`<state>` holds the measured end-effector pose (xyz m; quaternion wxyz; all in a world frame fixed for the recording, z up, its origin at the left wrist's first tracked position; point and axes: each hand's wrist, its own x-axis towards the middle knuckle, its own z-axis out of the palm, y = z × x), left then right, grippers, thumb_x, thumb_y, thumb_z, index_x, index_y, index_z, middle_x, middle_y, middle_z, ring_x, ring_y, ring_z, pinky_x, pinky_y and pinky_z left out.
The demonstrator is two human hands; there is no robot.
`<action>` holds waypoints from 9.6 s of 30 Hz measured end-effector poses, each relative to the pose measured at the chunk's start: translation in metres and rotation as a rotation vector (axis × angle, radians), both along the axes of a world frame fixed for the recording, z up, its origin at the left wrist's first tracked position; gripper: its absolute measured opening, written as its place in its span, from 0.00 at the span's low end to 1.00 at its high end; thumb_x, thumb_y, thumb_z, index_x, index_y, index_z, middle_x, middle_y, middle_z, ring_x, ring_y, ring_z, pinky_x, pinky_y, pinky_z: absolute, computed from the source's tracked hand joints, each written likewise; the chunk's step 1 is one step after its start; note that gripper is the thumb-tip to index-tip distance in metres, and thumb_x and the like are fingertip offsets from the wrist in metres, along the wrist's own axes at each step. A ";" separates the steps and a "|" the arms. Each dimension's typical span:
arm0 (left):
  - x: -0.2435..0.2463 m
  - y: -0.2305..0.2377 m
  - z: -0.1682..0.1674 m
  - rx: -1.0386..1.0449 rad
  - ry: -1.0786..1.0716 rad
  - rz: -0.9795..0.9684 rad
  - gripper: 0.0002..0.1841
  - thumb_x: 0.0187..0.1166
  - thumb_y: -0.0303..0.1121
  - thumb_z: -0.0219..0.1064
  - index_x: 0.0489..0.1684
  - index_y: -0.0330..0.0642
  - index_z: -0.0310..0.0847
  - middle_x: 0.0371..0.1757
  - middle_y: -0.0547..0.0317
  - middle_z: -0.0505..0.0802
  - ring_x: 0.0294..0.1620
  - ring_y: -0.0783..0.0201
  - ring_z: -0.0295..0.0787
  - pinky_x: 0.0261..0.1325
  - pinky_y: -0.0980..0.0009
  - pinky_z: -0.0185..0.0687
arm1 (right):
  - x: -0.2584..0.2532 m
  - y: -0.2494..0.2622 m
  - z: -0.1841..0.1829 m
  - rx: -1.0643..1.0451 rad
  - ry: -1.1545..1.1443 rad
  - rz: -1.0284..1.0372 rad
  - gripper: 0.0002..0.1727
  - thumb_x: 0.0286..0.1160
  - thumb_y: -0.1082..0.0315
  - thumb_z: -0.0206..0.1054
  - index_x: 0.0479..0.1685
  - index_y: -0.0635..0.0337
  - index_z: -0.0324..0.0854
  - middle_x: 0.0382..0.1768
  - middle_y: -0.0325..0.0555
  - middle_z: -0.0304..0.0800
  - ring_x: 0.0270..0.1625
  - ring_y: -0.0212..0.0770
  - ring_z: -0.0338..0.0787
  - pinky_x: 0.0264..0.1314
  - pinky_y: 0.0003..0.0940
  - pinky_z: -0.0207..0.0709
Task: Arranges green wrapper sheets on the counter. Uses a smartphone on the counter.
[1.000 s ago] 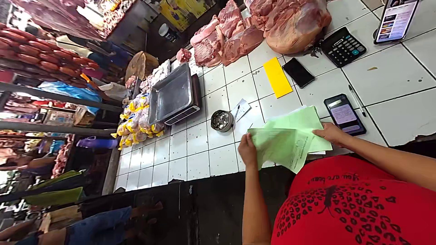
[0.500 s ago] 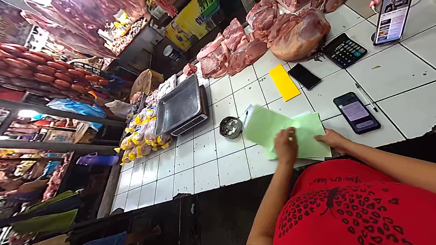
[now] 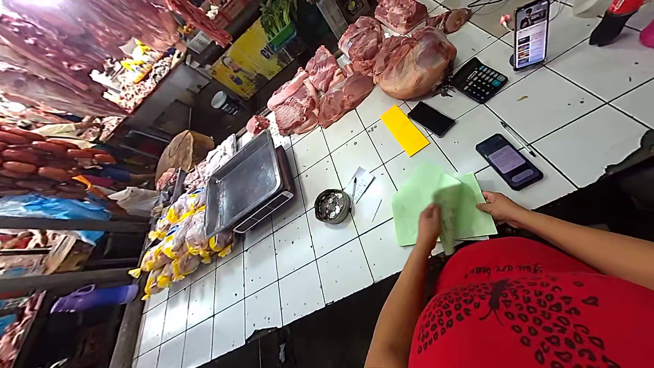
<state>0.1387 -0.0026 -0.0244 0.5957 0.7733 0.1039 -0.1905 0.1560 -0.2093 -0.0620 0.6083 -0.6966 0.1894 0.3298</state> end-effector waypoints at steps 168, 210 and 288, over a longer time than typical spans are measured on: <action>0.006 -0.037 -0.020 -0.023 0.136 -0.175 0.23 0.95 0.36 0.46 0.80 0.32 0.72 0.81 0.35 0.76 0.80 0.50 0.74 0.81 0.56 0.67 | 0.024 -0.008 -0.006 -0.020 -0.156 0.223 0.28 0.92 0.75 0.46 0.90 0.57 0.62 0.74 0.65 0.80 0.67 0.56 0.88 0.69 0.52 0.80; -0.037 0.016 -0.080 0.785 -0.161 -0.238 0.38 0.81 0.64 0.56 0.92 0.64 0.59 0.96 0.49 0.53 0.97 0.39 0.35 0.87 0.26 0.17 | 0.033 0.012 -0.009 -0.174 -0.172 0.452 0.21 0.83 0.71 0.65 0.71 0.72 0.77 0.63 0.70 0.86 0.66 0.61 0.87 0.75 0.60 0.74; -0.028 0.028 -0.023 0.736 0.205 -0.277 0.41 0.76 0.40 0.75 0.93 0.56 0.59 0.83 0.37 0.73 0.81 0.35 0.71 0.76 0.36 0.69 | 0.067 -0.011 -0.015 -0.083 -0.153 0.588 0.25 0.86 0.72 0.63 0.79 0.70 0.68 0.70 0.69 0.81 0.69 0.58 0.86 0.75 0.55 0.75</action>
